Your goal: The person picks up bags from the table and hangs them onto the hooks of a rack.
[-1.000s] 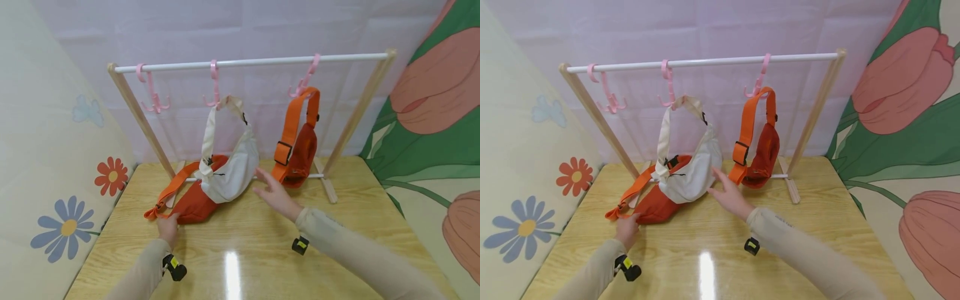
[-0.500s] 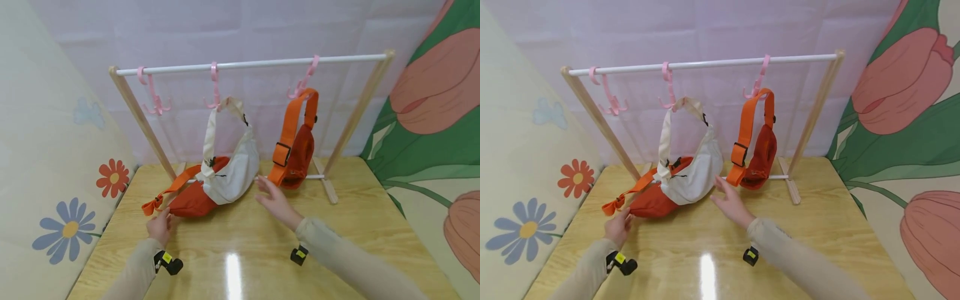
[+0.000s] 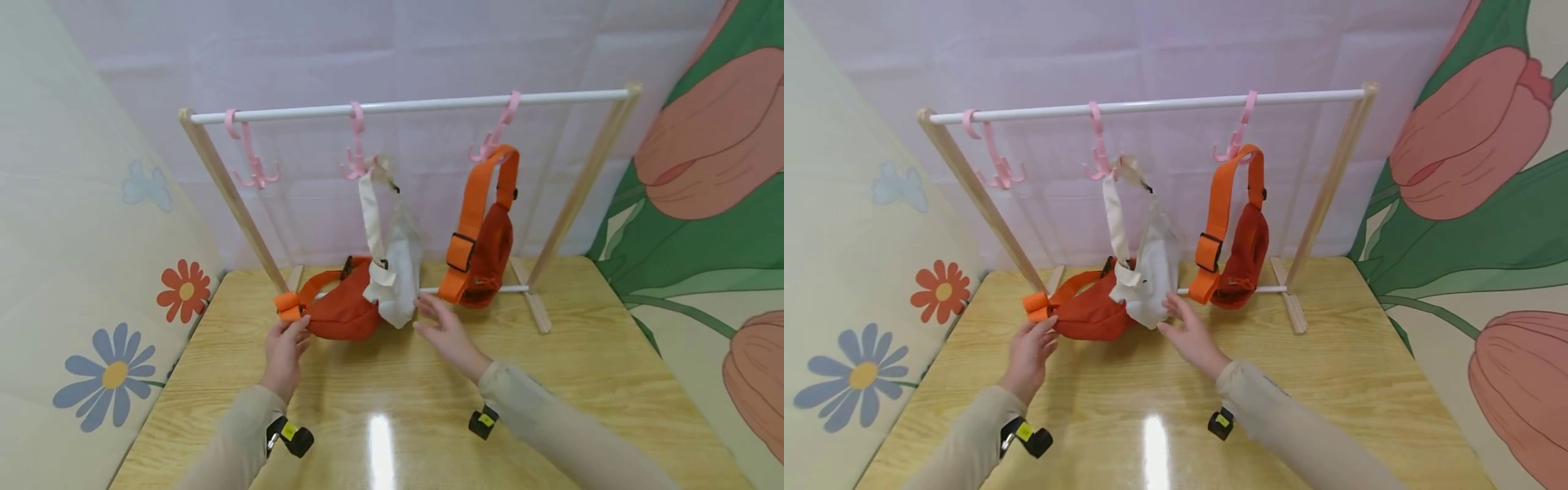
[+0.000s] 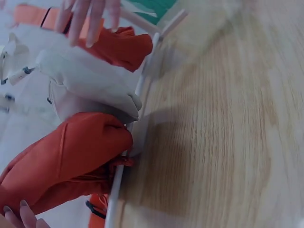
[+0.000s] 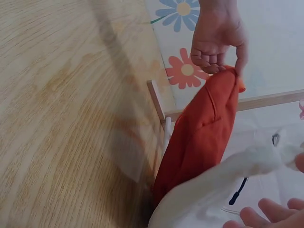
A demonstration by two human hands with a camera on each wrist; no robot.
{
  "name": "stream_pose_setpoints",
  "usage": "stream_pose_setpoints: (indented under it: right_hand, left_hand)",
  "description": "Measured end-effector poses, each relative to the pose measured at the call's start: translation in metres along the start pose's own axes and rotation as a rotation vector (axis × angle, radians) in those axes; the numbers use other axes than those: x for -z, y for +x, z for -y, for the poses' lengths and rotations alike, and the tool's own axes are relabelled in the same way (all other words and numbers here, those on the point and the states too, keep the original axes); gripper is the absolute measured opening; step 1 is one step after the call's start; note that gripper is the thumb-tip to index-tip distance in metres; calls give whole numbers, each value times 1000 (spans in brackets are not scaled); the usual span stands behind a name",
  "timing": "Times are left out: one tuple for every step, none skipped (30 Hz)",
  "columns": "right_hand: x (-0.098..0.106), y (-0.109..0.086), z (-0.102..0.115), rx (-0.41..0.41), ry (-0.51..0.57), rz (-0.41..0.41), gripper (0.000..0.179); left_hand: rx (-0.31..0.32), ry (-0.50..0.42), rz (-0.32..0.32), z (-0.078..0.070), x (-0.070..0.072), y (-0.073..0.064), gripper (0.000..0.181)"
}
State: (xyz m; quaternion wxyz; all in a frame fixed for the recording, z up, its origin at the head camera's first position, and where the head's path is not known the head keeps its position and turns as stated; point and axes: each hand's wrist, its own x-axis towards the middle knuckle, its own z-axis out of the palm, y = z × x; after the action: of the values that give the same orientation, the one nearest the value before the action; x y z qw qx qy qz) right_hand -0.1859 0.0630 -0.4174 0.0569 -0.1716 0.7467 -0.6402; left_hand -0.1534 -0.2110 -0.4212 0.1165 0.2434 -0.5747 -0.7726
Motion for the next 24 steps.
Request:
stream_pose_setpoints:
  right_hand:
    - [0, 0, 1, 4, 0, -7, 52]
    - [1, -1, 1, 9, -4, -18, 51]
    - [1, -1, 2, 16, -1, -28, 51]
    - [2, -1, 3, 28, -6, -45, 50]
    - [3, -1, 4, 42, -5, -62, 50]
    - [4, -2, 5, 54, 0, -78, 51]
    - [5, -2, 6, 70, 1, -93, 51]
    - [5, -2, 7, 87, 5, -106, 52]
    - [6, -3, 8, 102, 9, -115, 53]
    - [7, -3, 9, 119, 8, -125, 54]
    - [7, -3, 10, 133, 5, -135, 54]
    - [8, -4, 12, 147, -2, -146, 54]
    - [9, -4, 13, 158, -5, -156, 54]
    - [9, -4, 14, 171, -9, -167, 54]
    - [9, -5, 15, 186, -11, -179, 53]
    - [10, -5, 16, 203, -10, -192, 52]
    - [10, -6, 17, 221, -5, -204, 52]
    - [10, -6, 19, 246, 6, -212, 51]
    - [10, -7, 20, 274, 19, -218, 52]
    - [10, -7, 21, 310, 29, -224, 51]
    - [10, -7, 22, 350, 41, -228, 51]
    - [10, -7, 24, 391, 52, -232, 50]
    - [9, -7, 25, 432, 61, -231, 50]
    - [9, -7, 27, 477, 69, -228, 50]
  left_hand:
    - [-25, 27, 13, 0, -2, -2, 10]
    - [-51, 54, 26, 0, -5, -3, 11]
    - [-78, 81, 38, 0, -7, -5, 14]
    - [-106, 105, 47, 1, -9, -6, 17]
    - [-134, 114, 58, 1, -11, -7, 19]
    - [-160, 124, 65, 1, -13, -8, 20]
    - [-186, 124, 72, 1, -15, -9, 20]
    - [-211, 115, 78, 1, -17, -10, 20]
    - [-235, 108, 81, 1, -19, -11, 20]
    - [-251, 100, 84, 0, -21, -12, 19]
    - [-268, 96, 86, -1, -23, -14, 19]
    - [-282, 95, 85, -2, -24, -15, 19]
    - [-292, 90, 87, -3, -26, -16, 19]
    - [-303, 88, 89, -4, -28, -18, 19]
    - [-312, 86, 94, -5, -30, -20, 19]
    - [-320, 84, 98, -6, -31, -22, 19]
    - [-329, 80, 102, -8, -33, -23, 19]
    - [-337, 72, 108, -9, -35, -24, 20]
    - [-344, 68, 114, -10, -37, -26, 20]
    - [-354, 68, 119, -11, -39, -26, 21]
    - [-362, 65, 124, -12, -40, -27, 21]
    - [-372, 70, 127, -13, -42, -27, 22]
    - [-382, 67, 135, -13, -44, -27, 21]
    - [-388, 60, 142, -14, -46, -28, 21]
